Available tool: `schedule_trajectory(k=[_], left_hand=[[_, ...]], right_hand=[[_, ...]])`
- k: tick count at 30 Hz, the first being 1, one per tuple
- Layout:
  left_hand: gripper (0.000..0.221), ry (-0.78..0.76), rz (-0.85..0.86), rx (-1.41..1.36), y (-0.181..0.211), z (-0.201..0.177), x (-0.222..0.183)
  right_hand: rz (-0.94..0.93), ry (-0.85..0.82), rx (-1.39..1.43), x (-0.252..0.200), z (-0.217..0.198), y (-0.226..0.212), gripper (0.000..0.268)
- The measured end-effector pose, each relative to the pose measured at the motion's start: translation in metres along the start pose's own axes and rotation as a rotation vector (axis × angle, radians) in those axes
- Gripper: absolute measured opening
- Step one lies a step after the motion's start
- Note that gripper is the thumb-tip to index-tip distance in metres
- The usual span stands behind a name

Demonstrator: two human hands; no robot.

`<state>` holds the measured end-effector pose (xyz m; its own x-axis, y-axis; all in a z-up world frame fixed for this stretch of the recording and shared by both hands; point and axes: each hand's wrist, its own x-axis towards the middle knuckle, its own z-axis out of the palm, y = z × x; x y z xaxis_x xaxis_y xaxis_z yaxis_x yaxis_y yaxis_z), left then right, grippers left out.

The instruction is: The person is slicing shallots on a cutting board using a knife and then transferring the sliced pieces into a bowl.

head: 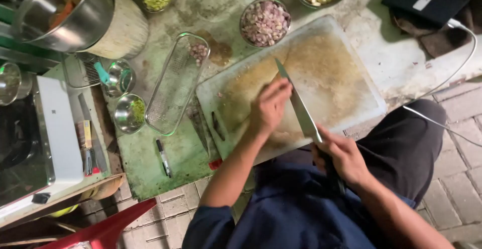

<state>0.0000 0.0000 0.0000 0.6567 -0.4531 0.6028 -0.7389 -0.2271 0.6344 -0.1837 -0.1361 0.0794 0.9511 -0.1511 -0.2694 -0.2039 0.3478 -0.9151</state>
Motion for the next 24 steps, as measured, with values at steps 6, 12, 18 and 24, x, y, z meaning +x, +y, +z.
schedule_trajectory(k=[6,12,18,24], left_hand=[[0.013,0.121,-0.094,0.002,-0.014,-0.028,0.101],[0.013,0.136,-0.056,0.139,-0.102,-0.013,0.149],[0.013,-0.182,0.023,0.354,-0.129,-0.025,0.172],[0.008,-0.276,-0.117,0.381,-0.084,-0.057,0.202]], right_hand=[[0.03,0.034,0.11,0.07,0.016,-0.043,0.046],[0.023,0.066,0.055,0.07,-0.006,-0.036,0.046],[0.009,0.152,0.108,0.044,-0.044,-0.015,0.047],[-0.119,0.191,0.124,0.044,-0.064,0.001,0.048]])
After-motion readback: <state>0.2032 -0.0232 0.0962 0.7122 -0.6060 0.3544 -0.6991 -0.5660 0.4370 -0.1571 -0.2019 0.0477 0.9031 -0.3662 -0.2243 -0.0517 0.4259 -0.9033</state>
